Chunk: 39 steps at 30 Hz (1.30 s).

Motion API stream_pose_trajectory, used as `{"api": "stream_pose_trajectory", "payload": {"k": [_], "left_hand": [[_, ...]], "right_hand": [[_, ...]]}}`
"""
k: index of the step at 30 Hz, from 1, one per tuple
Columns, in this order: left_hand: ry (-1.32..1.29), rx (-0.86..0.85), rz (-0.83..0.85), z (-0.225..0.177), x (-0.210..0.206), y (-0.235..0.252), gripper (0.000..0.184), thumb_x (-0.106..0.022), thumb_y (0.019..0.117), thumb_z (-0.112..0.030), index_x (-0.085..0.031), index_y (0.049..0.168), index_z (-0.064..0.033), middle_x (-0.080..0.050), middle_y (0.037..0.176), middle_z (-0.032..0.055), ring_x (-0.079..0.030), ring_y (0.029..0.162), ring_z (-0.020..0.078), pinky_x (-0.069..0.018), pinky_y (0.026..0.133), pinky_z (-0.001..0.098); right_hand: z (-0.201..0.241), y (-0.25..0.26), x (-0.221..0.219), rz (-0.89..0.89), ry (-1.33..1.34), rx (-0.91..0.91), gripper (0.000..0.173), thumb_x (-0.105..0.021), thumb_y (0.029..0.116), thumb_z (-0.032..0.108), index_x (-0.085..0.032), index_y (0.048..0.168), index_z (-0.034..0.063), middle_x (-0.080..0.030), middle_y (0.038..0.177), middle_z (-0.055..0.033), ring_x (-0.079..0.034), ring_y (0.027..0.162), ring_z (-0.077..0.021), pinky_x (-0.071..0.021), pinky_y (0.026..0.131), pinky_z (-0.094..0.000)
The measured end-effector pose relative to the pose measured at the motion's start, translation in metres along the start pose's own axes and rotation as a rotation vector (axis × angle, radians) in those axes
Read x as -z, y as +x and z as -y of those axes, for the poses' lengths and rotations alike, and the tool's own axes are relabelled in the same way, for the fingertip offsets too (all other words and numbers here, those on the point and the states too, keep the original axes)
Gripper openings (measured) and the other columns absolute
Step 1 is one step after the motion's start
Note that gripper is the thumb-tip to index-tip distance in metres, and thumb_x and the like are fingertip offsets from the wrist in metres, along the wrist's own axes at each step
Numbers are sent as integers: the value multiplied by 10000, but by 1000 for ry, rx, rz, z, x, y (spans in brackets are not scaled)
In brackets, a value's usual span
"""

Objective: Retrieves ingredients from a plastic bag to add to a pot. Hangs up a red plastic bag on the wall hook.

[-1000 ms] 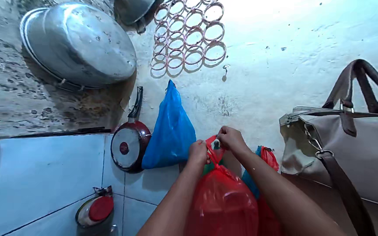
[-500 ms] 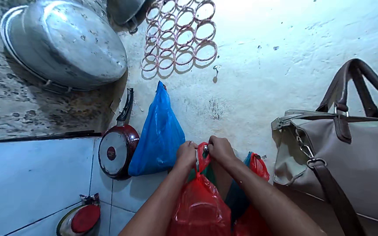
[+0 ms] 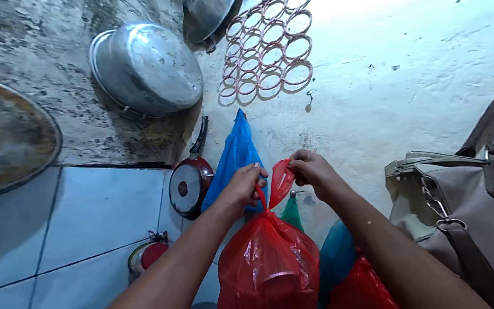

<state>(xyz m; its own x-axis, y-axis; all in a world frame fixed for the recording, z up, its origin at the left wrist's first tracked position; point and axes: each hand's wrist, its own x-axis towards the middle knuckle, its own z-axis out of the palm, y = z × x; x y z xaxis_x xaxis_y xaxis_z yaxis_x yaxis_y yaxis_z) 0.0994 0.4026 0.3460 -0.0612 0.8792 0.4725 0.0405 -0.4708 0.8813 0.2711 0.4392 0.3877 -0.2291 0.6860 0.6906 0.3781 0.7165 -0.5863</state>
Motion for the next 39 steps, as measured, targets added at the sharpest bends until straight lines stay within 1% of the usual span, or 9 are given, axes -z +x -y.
{"api": "stream_pose_trajectory", "payload": {"k": [4, 7, 13, 19, 29, 32, 34, 36, 39], "left_hand": [[-99, 54, -44, 1, -6, -12, 406, -282, 1128, -390, -554, 1032, -103, -429, 620, -23, -333, 427, 58, -301, 398, 187], [91, -6, -54, -15, -7, -20, 427, -274, 1131, -371, -575, 1029, -86, -460, 695, -3, -370, 469, 79, -331, 430, 207], [500, -258, 8, -25, 7, -14, 419, -316, 1131, -263, -611, 957, -22, -559, 790, 82, -565, 719, 184, -493, 701, 371], [397, -93, 41, -27, 4, -35, 380, -306, 1134, -284, -582, 1127, -23, -584, 875, 94, -580, 787, 175, -498, 721, 357], [250, 61, 25, -23, 0, -32, 486, -315, 1122, -395, -457, 1461, -76, -643, 1094, 170, -638, 963, 249, -525, 841, 428], [157, 64, 40, -18, -1, -29, 499, -279, 1113, -460, -470, 1397, -97, -623, 1059, 150, -637, 942, 259, -537, 803, 446], [111, 89, 148, -11, 2, -31, 627, -172, 1087, -560, -459, 1417, -111, -613, 1188, 162, -629, 1040, 283, -523, 851, 474], [135, 26, 330, -3, 9, -38, 715, -89, 1071, -576, -496, 1405, -94, -640, 1216, 108, -643, 1075, 194, -535, 911, 392], [171, -57, 449, 8, 18, -39, 446, -327, 1100, -340, -508, 1383, -46, -654, 1181, 62, -638, 1080, 115, -520, 964, 310]], "right_hand": [[-19, -21, 0, 52, 856, -221, 283, -476, 1003, -14, -511, 1216, 170, -550, 750, -4, -578, 623, -106, -537, 607, -290], [-18, -37, -5, 11, 1068, -151, 275, -424, 1018, 37, -566, 834, 184, -559, 667, 35, -580, 606, -97, -548, 610, -301], [8, -57, -23, 105, 141, 120, 227, -540, 1014, 121, -764, 1001, 85, -678, 857, -36, -603, 763, -141, -496, 706, -378], [30, -59, -32, 411, -122, 182, 243, -621, 1006, 193, -726, 1087, -10, -685, 1073, -140, -649, 979, -209, -517, 891, -423], [14, -58, -50, 317, -1, 56, 223, -583, 1012, 192, -733, 1051, 31, -710, 976, -85, -656, 913, -144, -515, 843, -383], [5, -57, -58, 178, 241, -16, 170, -594, 996, 147, -734, 974, 54, -696, 897, -57, -656, 844, -128, -533, 779, -351], [1, -56, -56, 101, 342, -9, 132, -627, 1002, 130, -740, 995, 60, -709, 892, -51, -674, 816, -126, -561, 755, -334], [-4, -51, -50, 77, 343, 23, 113, -647, 994, 134, -744, 999, 76, -704, 863, -32, -656, 781, -118, -545, 733, -335], [-10, -48, -42, 56, 379, 27, 103, -650, 990, 117, -740, 966, 75, -685, 809, -32, -627, 724, -116, -519, 679, -326]]}}
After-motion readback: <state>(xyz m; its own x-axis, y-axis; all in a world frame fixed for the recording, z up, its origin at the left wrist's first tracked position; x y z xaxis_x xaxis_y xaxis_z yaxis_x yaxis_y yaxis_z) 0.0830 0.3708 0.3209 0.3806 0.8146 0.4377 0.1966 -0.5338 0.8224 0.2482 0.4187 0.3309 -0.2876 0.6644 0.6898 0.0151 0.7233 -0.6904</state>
